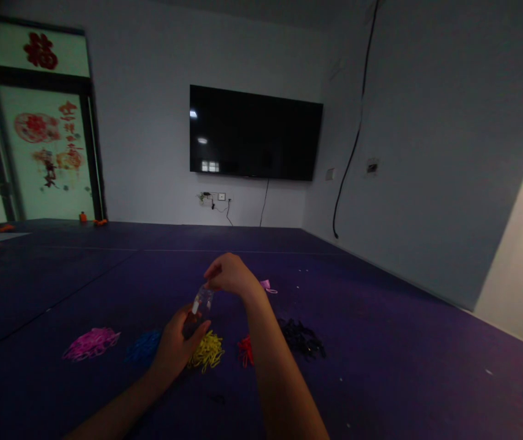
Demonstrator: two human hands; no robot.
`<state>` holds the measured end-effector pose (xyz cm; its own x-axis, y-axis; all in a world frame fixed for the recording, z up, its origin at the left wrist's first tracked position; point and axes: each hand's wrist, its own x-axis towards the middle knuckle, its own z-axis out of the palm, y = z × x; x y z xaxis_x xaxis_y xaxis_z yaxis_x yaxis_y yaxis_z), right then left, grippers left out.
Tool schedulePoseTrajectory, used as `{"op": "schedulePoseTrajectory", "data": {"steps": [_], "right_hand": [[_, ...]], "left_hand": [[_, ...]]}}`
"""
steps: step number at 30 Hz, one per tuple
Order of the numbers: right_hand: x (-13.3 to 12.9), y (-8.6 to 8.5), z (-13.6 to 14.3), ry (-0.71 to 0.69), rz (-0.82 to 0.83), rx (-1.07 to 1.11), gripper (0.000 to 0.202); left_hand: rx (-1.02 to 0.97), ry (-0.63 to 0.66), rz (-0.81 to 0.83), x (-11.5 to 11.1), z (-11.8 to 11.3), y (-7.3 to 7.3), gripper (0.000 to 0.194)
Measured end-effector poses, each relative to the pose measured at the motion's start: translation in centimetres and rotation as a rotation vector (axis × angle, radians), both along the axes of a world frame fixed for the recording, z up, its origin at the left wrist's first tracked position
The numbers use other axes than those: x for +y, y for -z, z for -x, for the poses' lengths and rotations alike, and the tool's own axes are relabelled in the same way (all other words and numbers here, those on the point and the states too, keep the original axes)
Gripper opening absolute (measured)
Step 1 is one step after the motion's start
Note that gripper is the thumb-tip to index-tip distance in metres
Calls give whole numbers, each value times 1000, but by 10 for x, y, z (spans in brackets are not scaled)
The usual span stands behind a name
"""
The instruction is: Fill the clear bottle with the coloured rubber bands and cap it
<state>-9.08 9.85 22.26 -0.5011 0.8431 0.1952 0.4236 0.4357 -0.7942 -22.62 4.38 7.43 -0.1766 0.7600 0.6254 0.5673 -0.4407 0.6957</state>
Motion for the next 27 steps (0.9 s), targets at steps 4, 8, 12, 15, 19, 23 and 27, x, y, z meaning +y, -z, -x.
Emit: {"op": "schedulePoseTrajectory", "data": {"steps": [4,8,12,15,19,23,27], "right_hand": [[-4,-7,-3,36,-79,-14,14],[-25,-7,-13,166,-167,-85,14],[-59,27,-27,105,-129,-348,12],[-82,66,-32,-20,-33,-554,12],[-94,99,-31,38,5,-660,17],[-98,105,-28,-2,-50,-707,16],[-96,89,-28,-31,-111,-701,19]], "left_hand": [[14,-9,-23,0,1,-1,43],[34,-70,-94,1,5,-5,41],[62,-92,-169,2,8,-9,38],[69,-116,-201,5,8,-8,37],[103,-100,-258,9,8,-2,36],[95,-89,-270,9,9,0,36],[88,-91,-227,7,7,-2,35]]}}
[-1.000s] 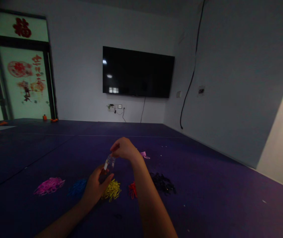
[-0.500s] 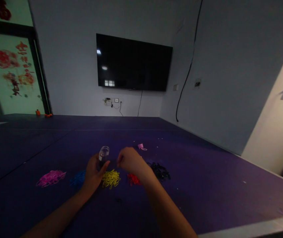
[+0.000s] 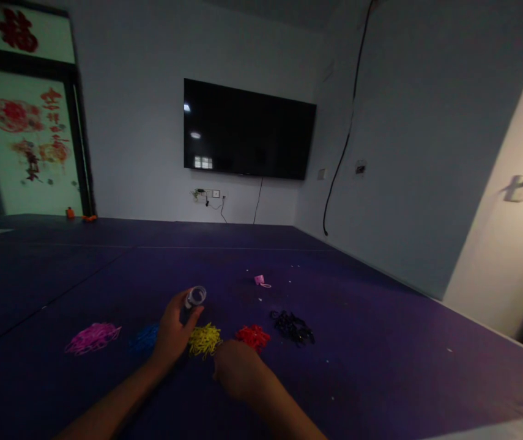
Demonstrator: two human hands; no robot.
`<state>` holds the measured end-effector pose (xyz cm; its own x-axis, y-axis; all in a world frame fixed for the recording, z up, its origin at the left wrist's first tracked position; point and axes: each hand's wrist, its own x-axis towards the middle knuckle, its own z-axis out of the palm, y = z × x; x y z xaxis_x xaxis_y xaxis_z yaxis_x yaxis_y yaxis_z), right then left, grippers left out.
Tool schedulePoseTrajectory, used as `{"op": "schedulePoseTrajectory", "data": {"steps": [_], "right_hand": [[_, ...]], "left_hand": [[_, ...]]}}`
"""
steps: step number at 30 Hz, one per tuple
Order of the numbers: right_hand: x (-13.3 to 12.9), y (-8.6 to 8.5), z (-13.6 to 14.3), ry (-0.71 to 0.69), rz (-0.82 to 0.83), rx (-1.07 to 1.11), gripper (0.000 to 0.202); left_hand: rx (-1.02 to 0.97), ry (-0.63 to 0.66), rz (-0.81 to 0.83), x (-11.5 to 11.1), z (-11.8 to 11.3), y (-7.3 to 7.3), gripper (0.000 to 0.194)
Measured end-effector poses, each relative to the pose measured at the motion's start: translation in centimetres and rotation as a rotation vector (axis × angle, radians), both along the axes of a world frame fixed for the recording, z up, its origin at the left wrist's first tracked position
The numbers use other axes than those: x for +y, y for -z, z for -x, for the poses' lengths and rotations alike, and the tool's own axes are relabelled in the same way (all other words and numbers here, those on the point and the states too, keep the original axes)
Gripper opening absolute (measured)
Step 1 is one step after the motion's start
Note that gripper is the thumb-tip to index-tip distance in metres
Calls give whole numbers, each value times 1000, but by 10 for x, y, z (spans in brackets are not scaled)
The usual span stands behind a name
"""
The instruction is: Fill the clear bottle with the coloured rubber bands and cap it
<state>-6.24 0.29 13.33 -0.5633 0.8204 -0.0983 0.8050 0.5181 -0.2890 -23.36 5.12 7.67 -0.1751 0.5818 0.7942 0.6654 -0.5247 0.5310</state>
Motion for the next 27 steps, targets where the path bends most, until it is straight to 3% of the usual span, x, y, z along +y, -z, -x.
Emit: {"op": "schedulePoseTrajectory", "data": {"steps": [5,8,10,17,22,27], "right_hand": [[32,-56,1,198,-296,332,13],[54,-88,7,214,-378,366,7],[63,-101,11,160,-364,364,5],[77,-99,23,38,-192,339,6],[80,-99,20,-35,-210,359,11],[82,-101,-5,46,-204,378,14]], "left_hand": [[52,3,-1,-3,-2,-2,34],[64,-22,-42,-4,-3,-2,34],[65,-30,-47,-4,-3,-2,34],[70,-18,-23,-4,-4,-1,35],[76,-20,-4,-6,-5,-1,36],[71,-26,-3,-5,-3,-2,36]]}}
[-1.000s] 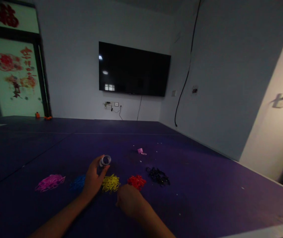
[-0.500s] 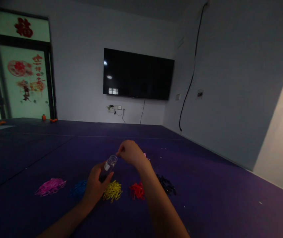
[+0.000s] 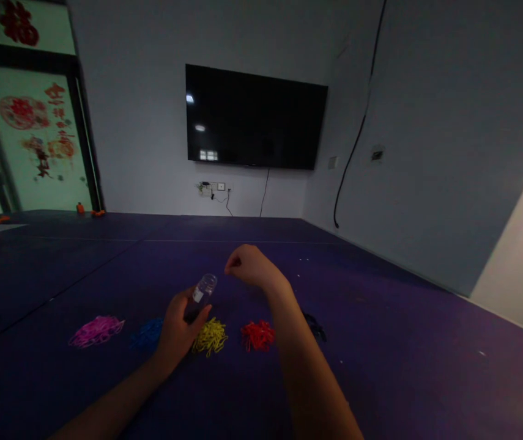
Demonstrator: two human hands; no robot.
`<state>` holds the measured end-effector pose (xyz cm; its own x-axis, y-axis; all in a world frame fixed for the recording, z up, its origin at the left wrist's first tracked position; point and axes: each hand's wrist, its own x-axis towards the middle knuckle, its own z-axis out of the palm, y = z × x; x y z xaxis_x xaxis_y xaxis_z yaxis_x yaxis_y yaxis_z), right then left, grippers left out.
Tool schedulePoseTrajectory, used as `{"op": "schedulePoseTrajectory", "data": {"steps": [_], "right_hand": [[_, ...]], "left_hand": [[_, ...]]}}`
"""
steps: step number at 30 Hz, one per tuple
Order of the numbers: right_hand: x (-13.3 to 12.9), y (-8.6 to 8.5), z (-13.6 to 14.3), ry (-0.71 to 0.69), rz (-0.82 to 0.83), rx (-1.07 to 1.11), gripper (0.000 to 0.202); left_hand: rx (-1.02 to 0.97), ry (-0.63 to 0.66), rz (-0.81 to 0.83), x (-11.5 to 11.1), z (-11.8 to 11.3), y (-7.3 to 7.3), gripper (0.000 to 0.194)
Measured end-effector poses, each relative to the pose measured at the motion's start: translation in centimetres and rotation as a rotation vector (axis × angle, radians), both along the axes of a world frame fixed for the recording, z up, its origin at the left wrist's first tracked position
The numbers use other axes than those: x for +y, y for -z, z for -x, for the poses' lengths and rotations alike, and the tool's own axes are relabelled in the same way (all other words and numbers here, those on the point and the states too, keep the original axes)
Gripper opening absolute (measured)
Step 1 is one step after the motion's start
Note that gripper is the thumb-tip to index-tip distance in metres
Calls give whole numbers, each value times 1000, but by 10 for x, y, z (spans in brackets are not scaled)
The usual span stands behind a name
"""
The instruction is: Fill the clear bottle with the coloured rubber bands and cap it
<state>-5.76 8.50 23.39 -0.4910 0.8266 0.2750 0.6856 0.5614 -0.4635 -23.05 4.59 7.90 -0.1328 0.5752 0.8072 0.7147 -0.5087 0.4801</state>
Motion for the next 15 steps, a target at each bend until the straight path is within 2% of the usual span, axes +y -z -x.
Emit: {"op": "schedulePoseTrajectory", "data": {"steps": [2,4,6,10,12,15], "right_hand": [[2,11,-14,66,60,-61,14],[2,30,-29,108,140,-160,19],[3,54,-42,92,218,-249,28],[6,93,-56,45,238,-290,32],[6,102,-56,38,225,-299,32],[2,107,-51,58,178,-318,35]], "left_hand": [[4,-6,-9,1,0,0,36],[7,-5,8,2,0,-1,36],[3,1,38,1,0,0,37],[17,13,39,0,0,1,38],[20,12,25,0,0,1,37],[26,5,13,-1,0,1,37]]}}
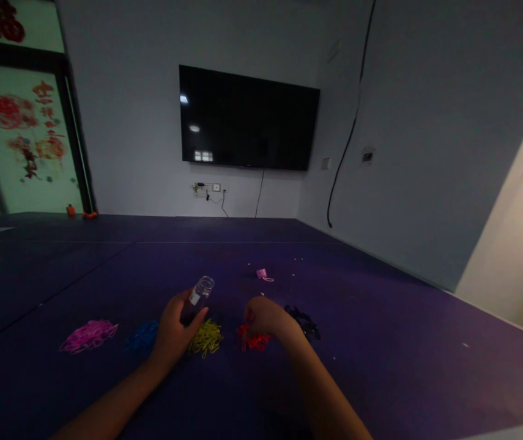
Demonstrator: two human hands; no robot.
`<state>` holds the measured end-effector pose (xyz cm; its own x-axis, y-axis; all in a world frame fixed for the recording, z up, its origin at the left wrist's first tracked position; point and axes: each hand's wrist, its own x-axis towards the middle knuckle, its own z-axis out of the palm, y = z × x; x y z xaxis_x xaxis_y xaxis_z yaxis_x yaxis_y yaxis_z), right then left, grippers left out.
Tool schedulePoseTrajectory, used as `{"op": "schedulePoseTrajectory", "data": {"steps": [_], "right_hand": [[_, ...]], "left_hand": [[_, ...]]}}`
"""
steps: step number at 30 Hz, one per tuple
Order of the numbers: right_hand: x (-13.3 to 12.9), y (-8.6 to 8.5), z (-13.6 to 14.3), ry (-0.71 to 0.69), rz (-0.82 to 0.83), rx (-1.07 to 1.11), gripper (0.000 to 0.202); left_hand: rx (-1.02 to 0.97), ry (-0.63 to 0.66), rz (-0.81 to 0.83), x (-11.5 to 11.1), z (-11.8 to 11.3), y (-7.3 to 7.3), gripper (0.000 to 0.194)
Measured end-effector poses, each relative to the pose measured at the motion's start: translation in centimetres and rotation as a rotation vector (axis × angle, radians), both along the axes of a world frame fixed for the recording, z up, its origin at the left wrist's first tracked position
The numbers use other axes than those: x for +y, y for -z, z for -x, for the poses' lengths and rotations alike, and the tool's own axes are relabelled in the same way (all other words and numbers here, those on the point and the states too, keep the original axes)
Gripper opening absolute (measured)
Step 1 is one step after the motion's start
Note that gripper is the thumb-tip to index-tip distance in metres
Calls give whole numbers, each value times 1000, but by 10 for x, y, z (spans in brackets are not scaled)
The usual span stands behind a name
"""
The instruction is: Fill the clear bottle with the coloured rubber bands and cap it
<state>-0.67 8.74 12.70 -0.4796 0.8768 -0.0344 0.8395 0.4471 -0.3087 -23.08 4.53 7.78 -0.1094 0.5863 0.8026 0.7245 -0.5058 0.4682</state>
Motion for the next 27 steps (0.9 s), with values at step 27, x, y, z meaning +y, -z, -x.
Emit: {"op": "schedulePoseTrajectory", "data": {"steps": [27], "right_hand": [[22,8,3,-30,-62,102,24]], "left_hand": [[220,26,-61,3,1,3,38]]}}
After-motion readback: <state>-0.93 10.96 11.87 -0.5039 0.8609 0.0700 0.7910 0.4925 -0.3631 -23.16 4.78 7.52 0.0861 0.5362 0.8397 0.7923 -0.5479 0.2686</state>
